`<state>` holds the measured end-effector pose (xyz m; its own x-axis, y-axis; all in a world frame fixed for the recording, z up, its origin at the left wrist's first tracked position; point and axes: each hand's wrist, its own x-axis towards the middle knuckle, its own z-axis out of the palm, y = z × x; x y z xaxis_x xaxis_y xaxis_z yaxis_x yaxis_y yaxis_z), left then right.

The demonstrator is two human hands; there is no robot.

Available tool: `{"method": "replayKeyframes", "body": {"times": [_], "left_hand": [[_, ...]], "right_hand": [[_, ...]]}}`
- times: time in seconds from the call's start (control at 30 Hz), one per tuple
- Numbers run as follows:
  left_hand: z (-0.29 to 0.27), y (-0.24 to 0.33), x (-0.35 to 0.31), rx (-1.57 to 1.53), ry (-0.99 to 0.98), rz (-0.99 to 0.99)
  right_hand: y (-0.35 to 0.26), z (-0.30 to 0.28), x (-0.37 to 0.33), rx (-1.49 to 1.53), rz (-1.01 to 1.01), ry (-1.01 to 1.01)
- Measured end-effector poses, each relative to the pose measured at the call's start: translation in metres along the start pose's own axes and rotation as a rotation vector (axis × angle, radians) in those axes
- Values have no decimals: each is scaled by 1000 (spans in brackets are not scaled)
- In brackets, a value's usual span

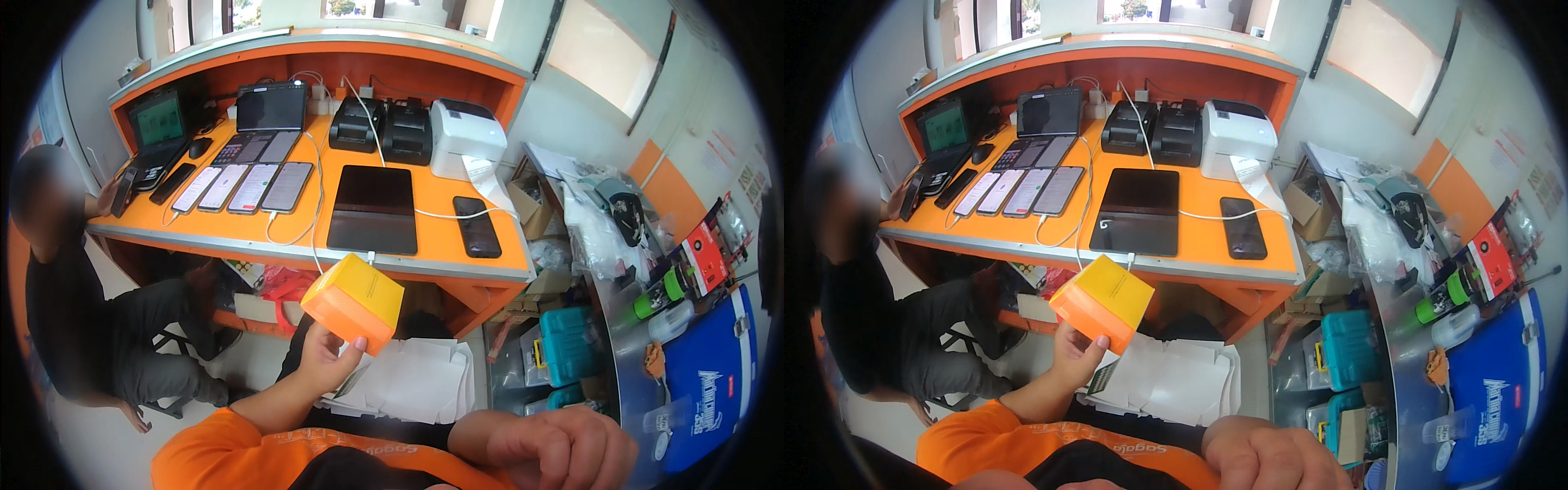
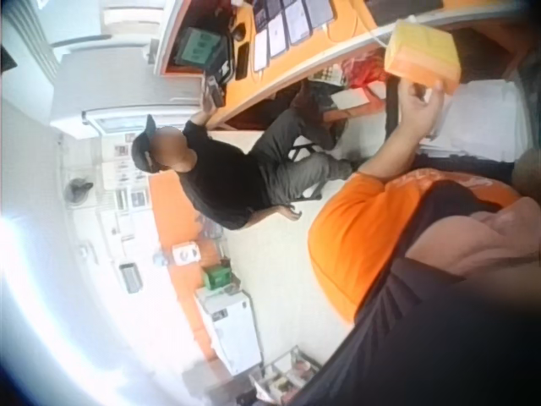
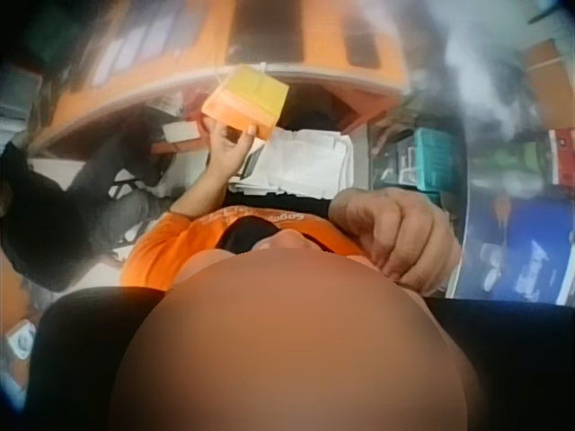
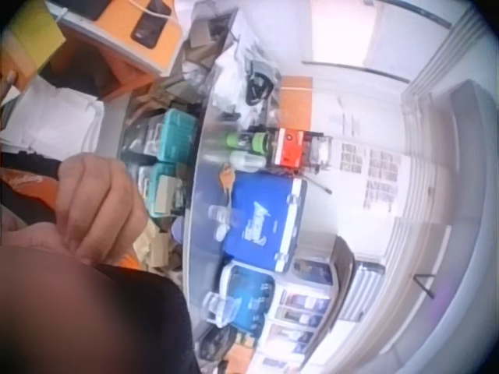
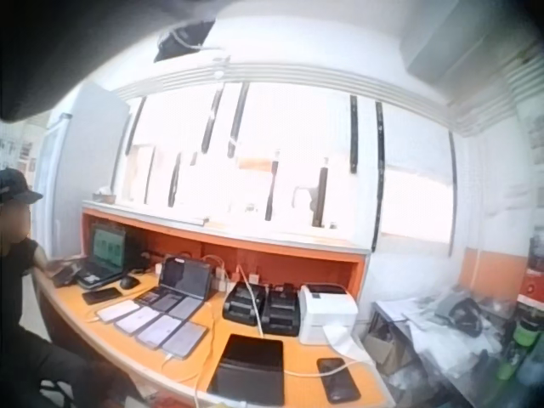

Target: The person assembles a flat-packed cardboard box by folding and tucking its flaps into place. They handle the box with both hands, aligning edges and securing tabs to form a finished rectangular container.

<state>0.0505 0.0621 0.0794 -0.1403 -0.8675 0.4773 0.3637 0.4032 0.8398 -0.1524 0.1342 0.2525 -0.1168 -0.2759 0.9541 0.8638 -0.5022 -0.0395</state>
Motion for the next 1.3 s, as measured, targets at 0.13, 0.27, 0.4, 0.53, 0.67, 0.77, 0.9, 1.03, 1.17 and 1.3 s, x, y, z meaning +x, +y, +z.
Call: {"method": "replayKeyframes", "body": {"times": [0.13, 0.27, 0.4, 0.53, 0.67, 0.77, 0.9, 1.03, 1.17, 1.3], "left_hand": [[4, -1, 1, -17, -15, -26], [5, 0, 3, -68, -62, -14], [5, -1, 5, -67, -73, -56], [1, -4, 8, -56, -116, -56], [-4, -9, 14, -28, -158, -78], [-7, -13, 19, -2, -240, -101], [-1, -15, 23, -70, -266, -164], [9, -13, 31, -101, -316, -209], [21, -12, 37, -119, -294, -296], [24, -13, 39, -123, -346, -336]], "right_hand": [[2, 8, 1, -102, -80, 21], [-1, 19, 3, -268, -87, 70], [0, 16, 7, -261, -122, 63], [4, 7, 12, -133, -179, 23], [6, 2, 14, -247, -198, 25], [3, -2, 14, -323, -181, 46], [-2, -13, 18, -406, -172, -5], [6, -15, 17, -323, -370, 105], [3, -16, 18, -378, -295, 71], [-3, -15, 16, -436, -256, 110]]}}
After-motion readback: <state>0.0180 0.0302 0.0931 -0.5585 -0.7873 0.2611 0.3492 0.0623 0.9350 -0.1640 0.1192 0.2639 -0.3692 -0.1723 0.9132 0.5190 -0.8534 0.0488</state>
